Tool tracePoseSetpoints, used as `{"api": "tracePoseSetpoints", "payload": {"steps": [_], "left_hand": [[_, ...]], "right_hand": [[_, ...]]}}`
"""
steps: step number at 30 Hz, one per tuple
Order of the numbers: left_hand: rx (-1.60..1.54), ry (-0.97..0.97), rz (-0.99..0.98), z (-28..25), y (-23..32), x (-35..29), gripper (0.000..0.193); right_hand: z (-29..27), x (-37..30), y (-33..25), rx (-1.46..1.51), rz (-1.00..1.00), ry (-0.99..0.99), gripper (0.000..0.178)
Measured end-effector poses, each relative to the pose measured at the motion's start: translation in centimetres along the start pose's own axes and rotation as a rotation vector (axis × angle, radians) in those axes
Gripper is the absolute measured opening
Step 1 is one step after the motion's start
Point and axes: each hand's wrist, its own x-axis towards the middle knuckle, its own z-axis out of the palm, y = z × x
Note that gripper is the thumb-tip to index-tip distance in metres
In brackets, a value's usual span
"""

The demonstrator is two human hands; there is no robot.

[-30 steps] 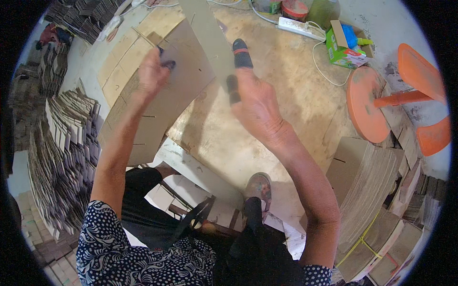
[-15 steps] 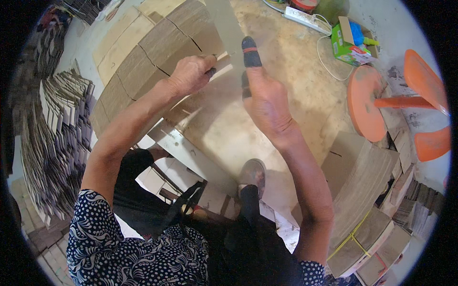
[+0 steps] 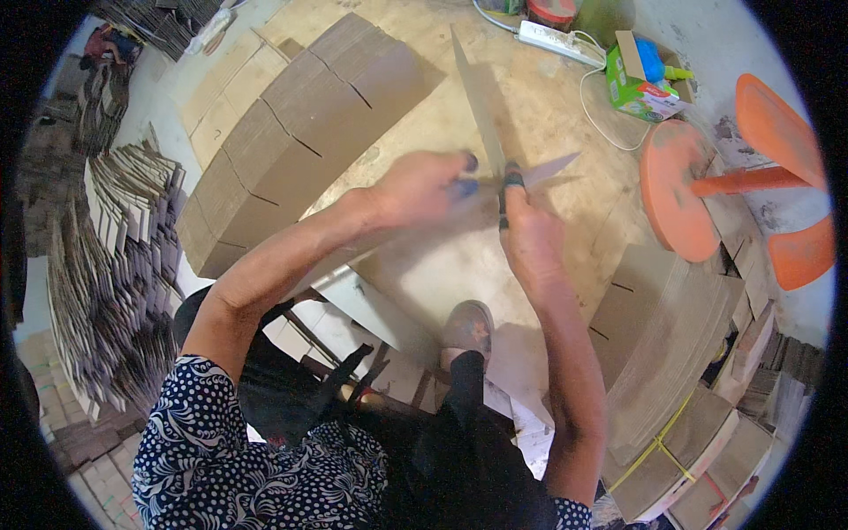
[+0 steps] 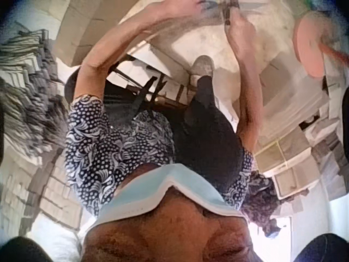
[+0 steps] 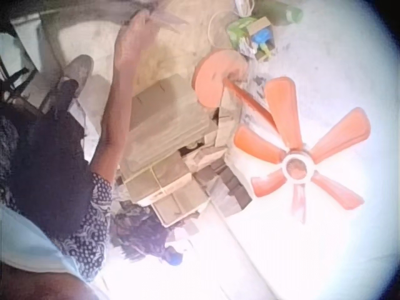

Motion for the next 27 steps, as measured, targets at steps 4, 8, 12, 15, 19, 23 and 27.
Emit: {"api": "tracePoseSetpoints", "payload": {"steps": [4,8,12,15,19,23,27], "left_hand": [[0.357,0.313,-0.177,-5.2,-6.9,-1.4,0.051],[0.901,0.276,-0.076,-9.2,-15.1,-5.8,0.043],[0.473,0.352,-0.395,-13.7,-14.6,-5.5,0.031],[0.22,0.194,-0.538,-14.7,-14.2,-5.1,0.028],[0.0,-0.083,-0.436,-12.3,-14.2,-5.2,0.018],[0.03,-0.033,-0.341,-8.8,-11.9,-4.4,0.014],[0.215,-0.031,-0.244,-4.5,-10.5,-2.7,0.011]], "right_hand": [[-1.8,0.8,-0.2,-0.019,0.033,0.113,0.048],[-3.2,4.9,-2.6,-0.018,-0.158,0.061,0.045],[-1.1,7.1,-2.2,-0.05,0.017,-0.082,0.05],[0.2,7.0,-0.9,-0.048,0.126,-0.255,0.053],[-1.2,5.6,-1.4,0.069,0.095,-0.132,0.054],[-5.2,3.9,-4.2,0.273,0.039,-0.034,0.054],[-5.4,3.4,-5.2,0.248,0.018,-0.125,0.061]]}}
